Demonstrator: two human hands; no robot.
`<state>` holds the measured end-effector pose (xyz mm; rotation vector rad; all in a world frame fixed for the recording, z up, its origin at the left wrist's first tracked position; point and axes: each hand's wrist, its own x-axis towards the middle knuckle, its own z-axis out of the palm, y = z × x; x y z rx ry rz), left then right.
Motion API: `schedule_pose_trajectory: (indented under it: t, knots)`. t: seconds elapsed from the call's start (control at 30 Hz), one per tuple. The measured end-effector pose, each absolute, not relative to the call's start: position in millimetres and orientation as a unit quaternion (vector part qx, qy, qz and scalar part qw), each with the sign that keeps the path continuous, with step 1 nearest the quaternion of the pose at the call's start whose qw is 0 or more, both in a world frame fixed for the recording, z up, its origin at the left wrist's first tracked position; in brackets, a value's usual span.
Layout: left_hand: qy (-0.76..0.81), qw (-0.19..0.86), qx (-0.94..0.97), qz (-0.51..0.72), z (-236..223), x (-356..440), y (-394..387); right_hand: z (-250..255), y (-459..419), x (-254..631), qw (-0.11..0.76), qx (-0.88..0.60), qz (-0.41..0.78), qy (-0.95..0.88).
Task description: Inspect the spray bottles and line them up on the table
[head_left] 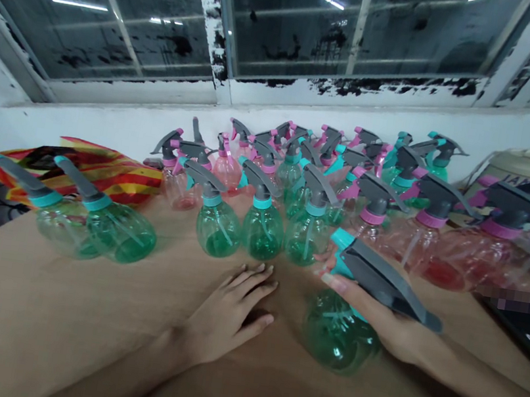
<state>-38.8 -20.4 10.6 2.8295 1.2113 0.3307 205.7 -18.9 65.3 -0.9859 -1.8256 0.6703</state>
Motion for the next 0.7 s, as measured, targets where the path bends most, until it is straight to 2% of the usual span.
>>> schedule_pose_trajectory:
  t: [0.27,0.47,0.7]
  knots:
    - [0.392,0.018,0.913,0.112,7.6,-40.2,-19.9,61.4,-20.7,204.3,0.452,-0.401,0.301,-0.738]
    - [0.392,0.027,0.912,0.119,9.6,-40.1,-21.1,62.1,-22.2,203.4,0.476,-0.386,0.31,-0.727]
    - [0.388,0.122,0.903,0.138,19.2,-36.6,-33.4,52.2,-21.7,199.2,0.536,-0.358,0.295,-0.705]
